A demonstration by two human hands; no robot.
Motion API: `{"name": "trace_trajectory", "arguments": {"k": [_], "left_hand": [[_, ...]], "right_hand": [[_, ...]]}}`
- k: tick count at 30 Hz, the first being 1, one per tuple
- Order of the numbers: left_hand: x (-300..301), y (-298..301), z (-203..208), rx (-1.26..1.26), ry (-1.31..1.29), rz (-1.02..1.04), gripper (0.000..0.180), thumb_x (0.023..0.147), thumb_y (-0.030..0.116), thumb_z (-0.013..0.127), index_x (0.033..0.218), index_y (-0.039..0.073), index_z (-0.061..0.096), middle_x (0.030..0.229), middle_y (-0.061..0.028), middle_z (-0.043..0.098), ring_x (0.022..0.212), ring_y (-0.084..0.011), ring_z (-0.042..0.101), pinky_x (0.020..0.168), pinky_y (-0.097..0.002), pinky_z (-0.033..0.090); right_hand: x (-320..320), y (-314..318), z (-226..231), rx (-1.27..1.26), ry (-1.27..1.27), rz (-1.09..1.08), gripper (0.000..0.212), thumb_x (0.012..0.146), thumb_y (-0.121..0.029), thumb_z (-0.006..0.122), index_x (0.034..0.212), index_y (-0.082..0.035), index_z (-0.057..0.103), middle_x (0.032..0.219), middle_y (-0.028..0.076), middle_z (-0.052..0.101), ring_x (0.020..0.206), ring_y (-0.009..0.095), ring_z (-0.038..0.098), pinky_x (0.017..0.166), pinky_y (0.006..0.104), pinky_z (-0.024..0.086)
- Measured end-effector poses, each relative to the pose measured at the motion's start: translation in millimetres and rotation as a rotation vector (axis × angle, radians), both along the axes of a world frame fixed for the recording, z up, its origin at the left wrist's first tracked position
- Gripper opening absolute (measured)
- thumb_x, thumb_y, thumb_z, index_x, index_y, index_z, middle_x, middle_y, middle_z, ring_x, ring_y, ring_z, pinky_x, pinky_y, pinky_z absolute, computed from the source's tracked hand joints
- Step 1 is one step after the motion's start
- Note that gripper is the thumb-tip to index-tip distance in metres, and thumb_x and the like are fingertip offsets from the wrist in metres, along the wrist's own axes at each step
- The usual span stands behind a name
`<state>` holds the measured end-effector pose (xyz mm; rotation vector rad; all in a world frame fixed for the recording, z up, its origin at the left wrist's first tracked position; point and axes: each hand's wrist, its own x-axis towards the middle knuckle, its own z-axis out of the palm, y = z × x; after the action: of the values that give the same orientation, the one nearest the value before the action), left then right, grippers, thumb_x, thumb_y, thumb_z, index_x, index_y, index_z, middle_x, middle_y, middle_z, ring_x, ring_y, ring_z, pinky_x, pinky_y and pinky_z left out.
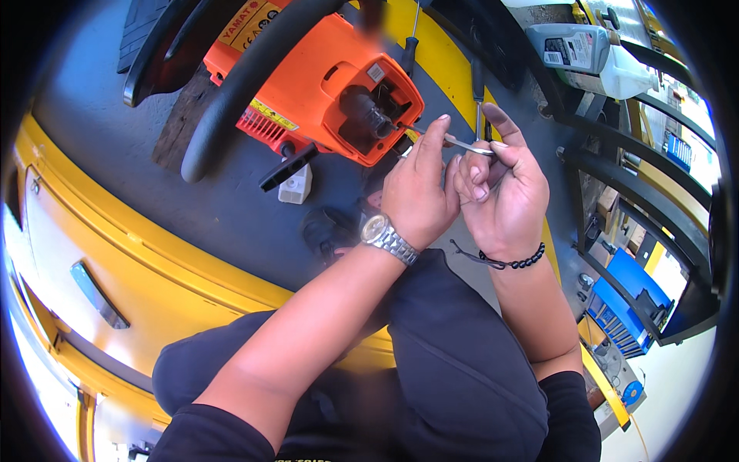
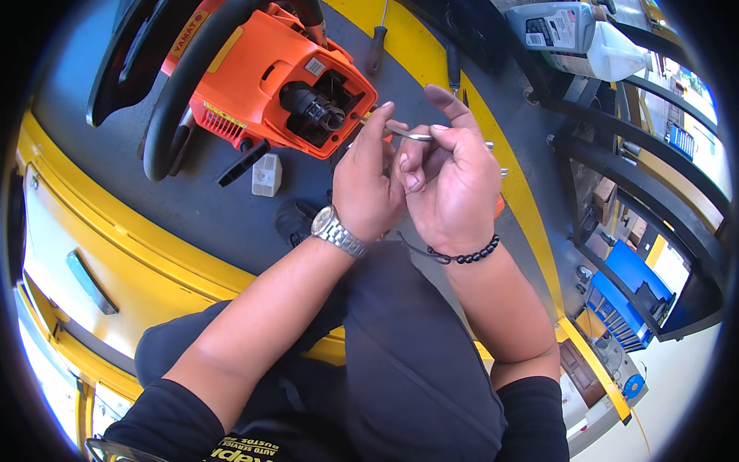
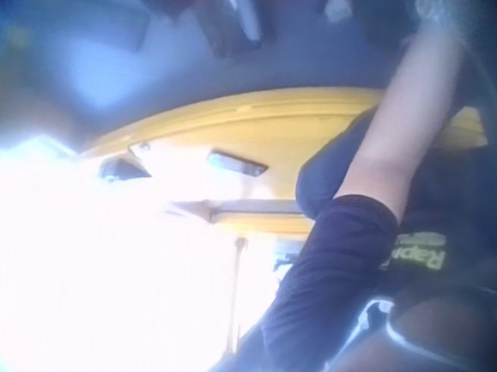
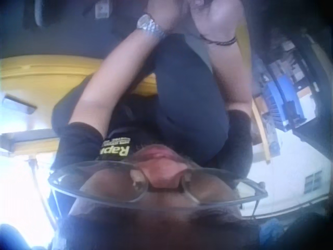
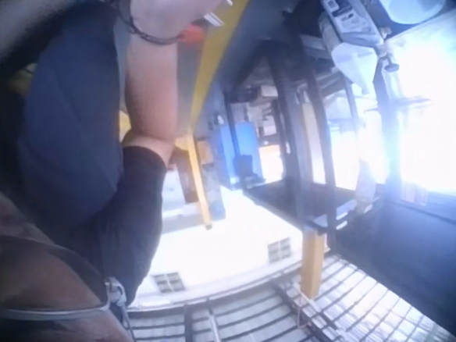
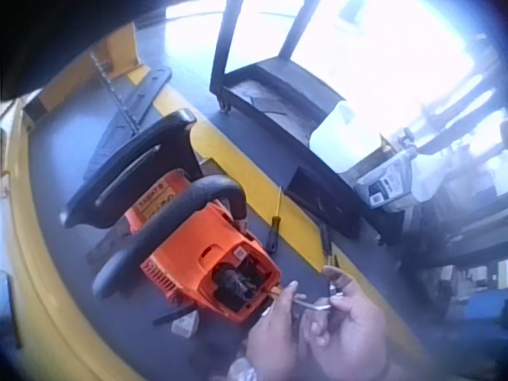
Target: The person is repairing a chainsaw. They use a wrench to tighten a bolt on the chainsaw, then pull the starter cord multiple times to attempt to start the engine.
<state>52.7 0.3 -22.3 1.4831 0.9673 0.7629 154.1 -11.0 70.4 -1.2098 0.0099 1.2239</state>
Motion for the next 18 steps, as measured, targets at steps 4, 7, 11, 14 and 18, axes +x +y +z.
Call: {"name": "trace_trajectory", "arguments": {"k": [4,7,11,14,18], "left_hand": [[1.1,9.3,-9.1,0.135,0.038,0.108,0.023,0.103,0.02,0.062,0.123,0.009,0.065,0.088,-0.0164,0.073,0.077,-0.0386,0.071,0.068,-0.0477,0.056],[-1.9,12.1,-6.8,0.096,0.04,0.123,0.021,0.102,0.019,0.062,0.121,0.01,0.064,0.089,-0.0169,0.073,0.075,-0.039,0.069,0.066,-0.0482,0.055],[-9.6,6.5,0.1,0.005,0.073,0.078,0.02,0.105,0.012,0.059,0.122,0.005,0.065,0.105,-0.0125,0.077,0.091,-0.0313,0.076,0.079,-0.0374,0.059],[-9.5,6.7,1.8,-0.024,0.073,0.066,0.021,0.104,0.01,0.059,0.124,0.004,0.065,0.105,-0.0123,0.077,0.094,-0.0305,0.076,0.082,-0.0371,0.06],[-8.9,5.5,-0.4,-0.004,0.039,0.125,0.024,0.104,0.01,0.059,0.126,0.003,0.065,0.105,-0.0134,0.077,0.094,-0.0304,0.076,0.083,-0.0367,0.06]], "right_hand": [[3.7,-8.0,-7.6,-0.022,-0.187,0.105,0.033,0.103,-0.013,0.05,0.132,0.001,0.052,0.078,0.014,0.067,0.062,0.019,0.06,0.061,0.029,0.05],[15.7,-15.0,-13.2,-0.015,-0.965,0.394,0.018,0.099,-0.018,0.071,0.105,-0.002,0.064,0.082,0.011,0.07,0.066,0.019,0.064,0.062,0.0299,0.051],[31.5,-0.1,-8.5,0.23,-1.89,0.691,0.03,0.085,-0.023,0.085,0.077,-0.005,0.062,0.074,0.009,0.061,0.063,0.025,0.058,0.06,0.034,0.046],[36.8,11.2,-6.9,0.369,-2.02,0.78,0.031,0.084,-0.022,0.084,0.074,-0.006,0.06,0.068,0.007,0.053,0.061,0.026,0.053,0.058,0.0372,0.04],[18.3,-0.9,-20.0,0.227,-1.917,0.644,0.036,0.089,-0.016,0.081,0.07,-0.005,0.053,0.066,0.009,0.053,0.058,0.028,0.052,0.054,0.0387,0.039]]}}
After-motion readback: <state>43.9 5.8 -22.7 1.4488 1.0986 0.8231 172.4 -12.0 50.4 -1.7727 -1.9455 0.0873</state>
